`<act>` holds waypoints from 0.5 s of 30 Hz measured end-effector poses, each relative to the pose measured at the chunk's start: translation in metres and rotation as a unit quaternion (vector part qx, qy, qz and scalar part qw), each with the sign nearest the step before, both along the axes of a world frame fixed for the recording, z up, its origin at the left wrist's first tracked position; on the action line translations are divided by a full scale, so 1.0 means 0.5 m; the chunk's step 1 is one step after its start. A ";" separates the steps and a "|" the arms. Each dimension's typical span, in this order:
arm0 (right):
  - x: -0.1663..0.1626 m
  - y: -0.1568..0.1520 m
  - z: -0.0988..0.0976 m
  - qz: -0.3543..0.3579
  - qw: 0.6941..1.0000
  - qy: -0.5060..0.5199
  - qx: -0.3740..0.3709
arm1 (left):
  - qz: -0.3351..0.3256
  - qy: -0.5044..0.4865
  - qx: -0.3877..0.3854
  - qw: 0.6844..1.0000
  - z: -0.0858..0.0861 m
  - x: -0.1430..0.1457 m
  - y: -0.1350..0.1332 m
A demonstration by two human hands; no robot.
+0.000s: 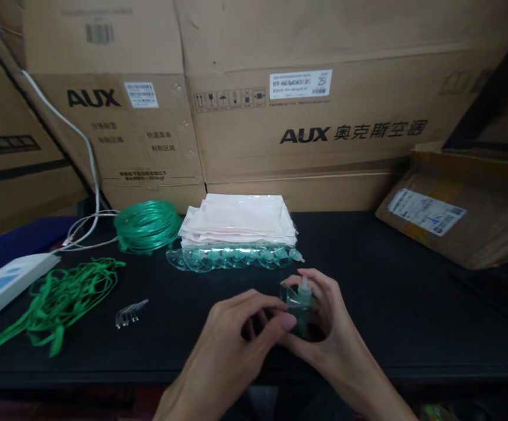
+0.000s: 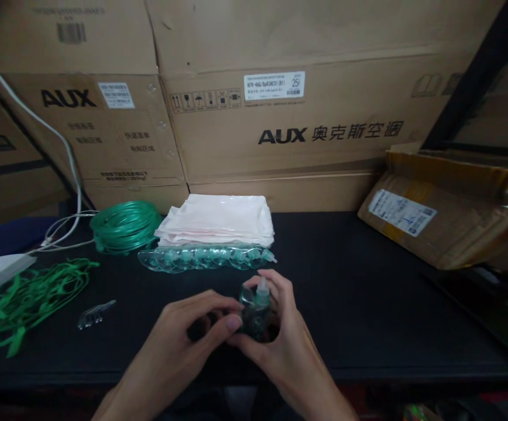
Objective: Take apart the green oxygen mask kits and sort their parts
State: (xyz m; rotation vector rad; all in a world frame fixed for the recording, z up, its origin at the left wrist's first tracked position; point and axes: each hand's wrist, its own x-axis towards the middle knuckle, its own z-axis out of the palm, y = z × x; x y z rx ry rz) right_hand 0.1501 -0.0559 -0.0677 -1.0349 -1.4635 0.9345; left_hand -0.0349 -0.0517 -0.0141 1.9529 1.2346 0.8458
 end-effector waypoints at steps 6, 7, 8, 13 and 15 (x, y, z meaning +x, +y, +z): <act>0.013 -0.005 0.020 0.092 0.994 -0.026 -0.054 | -0.033 -0.111 -0.125 0.985 -0.038 -0.006 0.010; 0.017 -0.005 0.029 0.112 0.990 -0.021 -0.078 | -0.034 -0.129 -0.145 0.980 -0.040 -0.012 0.012; 0.020 -0.004 0.036 0.130 0.987 -0.012 -0.097 | -0.034 -0.143 -0.159 0.976 -0.041 -0.017 0.014; 0.026 -0.001 0.050 0.156 0.976 0.069 -0.137 | -0.001 -0.185 -0.184 0.965 -0.046 -0.021 0.023; 0.023 0.001 0.050 0.154 0.972 0.097 -0.148 | 0.014 -0.201 -0.186 0.962 -0.049 -0.019 0.025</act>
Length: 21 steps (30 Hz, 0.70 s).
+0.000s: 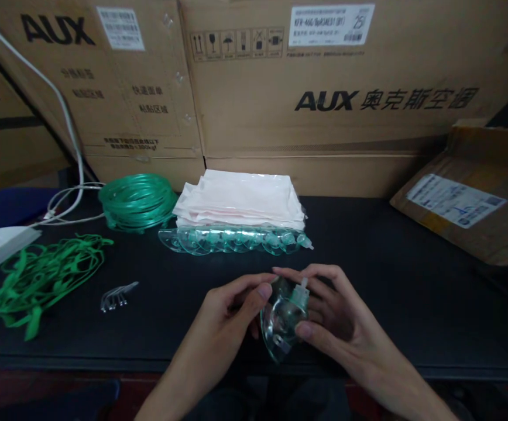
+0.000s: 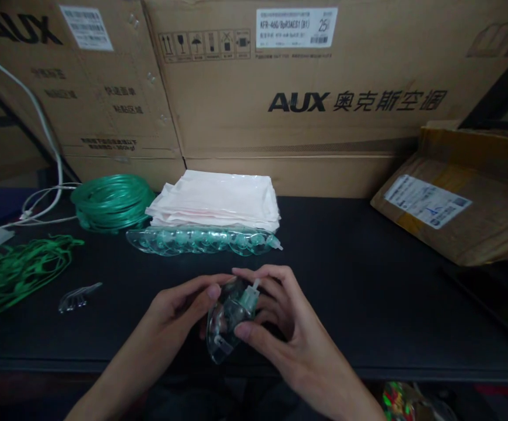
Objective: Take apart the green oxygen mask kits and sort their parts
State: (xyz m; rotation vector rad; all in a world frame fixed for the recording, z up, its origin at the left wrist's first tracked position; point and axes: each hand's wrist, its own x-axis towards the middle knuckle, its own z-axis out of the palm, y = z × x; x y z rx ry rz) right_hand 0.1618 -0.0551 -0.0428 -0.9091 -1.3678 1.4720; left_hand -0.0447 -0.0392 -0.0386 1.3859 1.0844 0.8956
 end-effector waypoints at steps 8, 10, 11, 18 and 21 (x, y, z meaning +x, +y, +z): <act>-0.010 0.024 -0.010 -0.162 0.985 0.053 0.003 | -0.009 -0.037 -0.003 0.999 0.008 0.001 -0.008; -0.015 0.024 -0.015 -0.195 0.980 0.036 0.024 | -0.012 -0.046 -0.001 0.999 0.007 0.002 -0.009; -0.017 0.023 -0.017 -0.205 0.978 0.026 0.034 | -0.010 -0.053 -0.003 0.999 0.006 0.002 -0.009; -0.023 0.021 -0.023 -0.215 0.975 0.001 0.062 | 0.010 -0.072 -0.024 0.997 0.005 0.004 0.007; -0.020 0.022 -0.027 -0.217 0.973 -0.003 0.074 | 0.012 -0.072 -0.030 0.997 0.008 0.008 0.009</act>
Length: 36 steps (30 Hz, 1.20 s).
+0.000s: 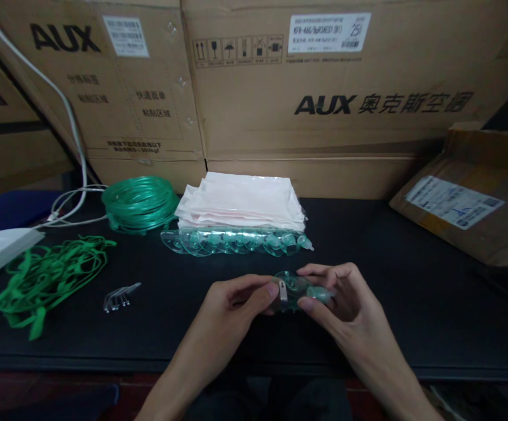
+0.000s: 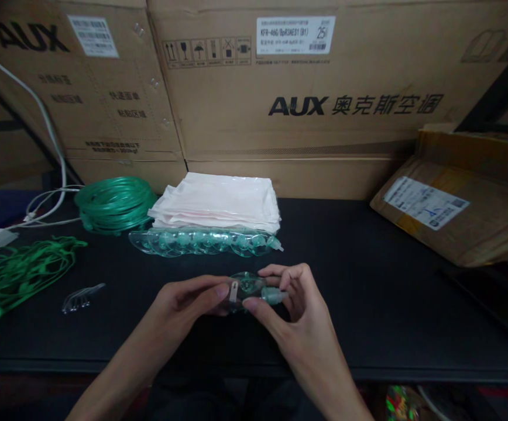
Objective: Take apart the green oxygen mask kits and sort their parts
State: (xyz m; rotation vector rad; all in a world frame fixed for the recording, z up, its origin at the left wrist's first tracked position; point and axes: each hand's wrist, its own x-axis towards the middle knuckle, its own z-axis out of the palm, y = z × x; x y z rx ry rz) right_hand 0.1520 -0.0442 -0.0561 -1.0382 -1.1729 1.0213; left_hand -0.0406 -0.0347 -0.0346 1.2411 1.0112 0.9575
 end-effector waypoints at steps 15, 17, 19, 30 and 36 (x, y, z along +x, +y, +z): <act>0.006 -0.011 0.020 0.051 0.971 -0.217 0.086 | 0.011 0.007 0.012 1.000 -0.008 0.000 -0.005; 0.008 -0.011 0.013 0.053 0.972 -0.213 0.090 | 0.012 0.022 0.022 0.999 -0.007 0.001 -0.007; 0.009 -0.011 0.008 0.057 0.973 -0.204 0.092 | 0.012 0.041 0.034 0.999 -0.007 0.002 -0.008; 0.007 -0.010 0.011 0.056 0.979 -0.179 0.082 | 0.010 0.078 0.056 0.995 -0.003 0.001 -0.015; 0.005 -0.012 0.019 0.046 0.979 -0.182 0.074 | 0.000 0.085 0.054 0.995 -0.001 0.005 -0.018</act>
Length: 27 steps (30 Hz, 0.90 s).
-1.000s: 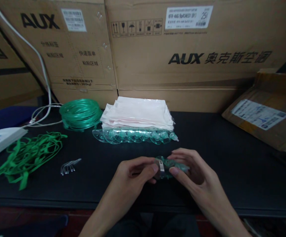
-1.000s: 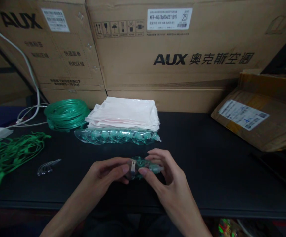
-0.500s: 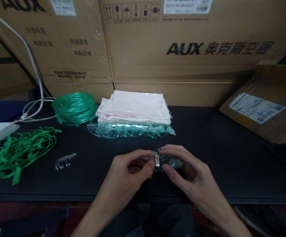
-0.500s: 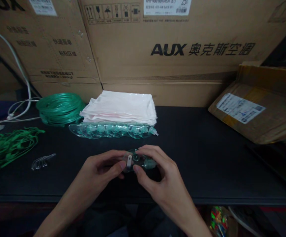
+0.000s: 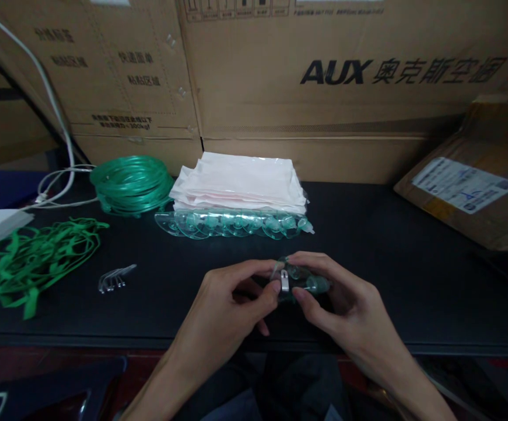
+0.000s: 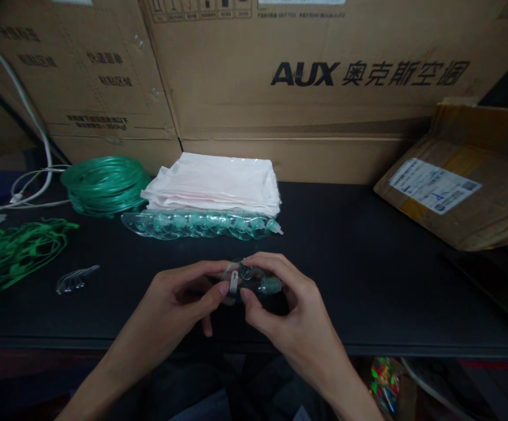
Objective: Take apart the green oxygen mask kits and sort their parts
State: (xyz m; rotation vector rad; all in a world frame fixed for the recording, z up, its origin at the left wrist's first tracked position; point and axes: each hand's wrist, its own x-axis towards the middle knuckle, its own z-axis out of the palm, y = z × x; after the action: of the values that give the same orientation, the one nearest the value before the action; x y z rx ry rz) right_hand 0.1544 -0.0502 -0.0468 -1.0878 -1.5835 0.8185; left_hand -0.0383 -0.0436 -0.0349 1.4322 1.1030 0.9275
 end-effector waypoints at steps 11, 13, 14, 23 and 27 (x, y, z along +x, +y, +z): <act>0.000 -0.005 0.000 -0.004 1.000 -0.002 -0.015 | -0.008 0.011 0.026 1.000 -0.005 -0.003 -0.003; 0.000 -0.006 -0.001 -0.005 1.000 -0.001 -0.014 | -0.003 0.012 0.029 0.999 -0.005 -0.003 -0.005; -0.001 -0.006 0.000 -0.006 1.000 -0.001 -0.014 | 0.000 0.013 0.030 0.999 -0.004 -0.003 -0.005; -0.001 -0.005 0.007 -0.003 1.000 -0.015 -0.016 | 0.003 0.011 0.025 1.000 0.005 0.001 -0.004; -0.001 -0.005 0.003 -0.004 1.000 0.002 -0.021 | 0.005 0.013 0.029 0.999 0.000 0.000 -0.005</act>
State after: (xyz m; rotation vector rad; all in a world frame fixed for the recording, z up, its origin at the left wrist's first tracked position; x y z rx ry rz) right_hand 0.1539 -0.0525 -0.0452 -1.1211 -1.5652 0.8514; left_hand -0.0385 -0.0461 -0.0349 1.4909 1.1114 0.9565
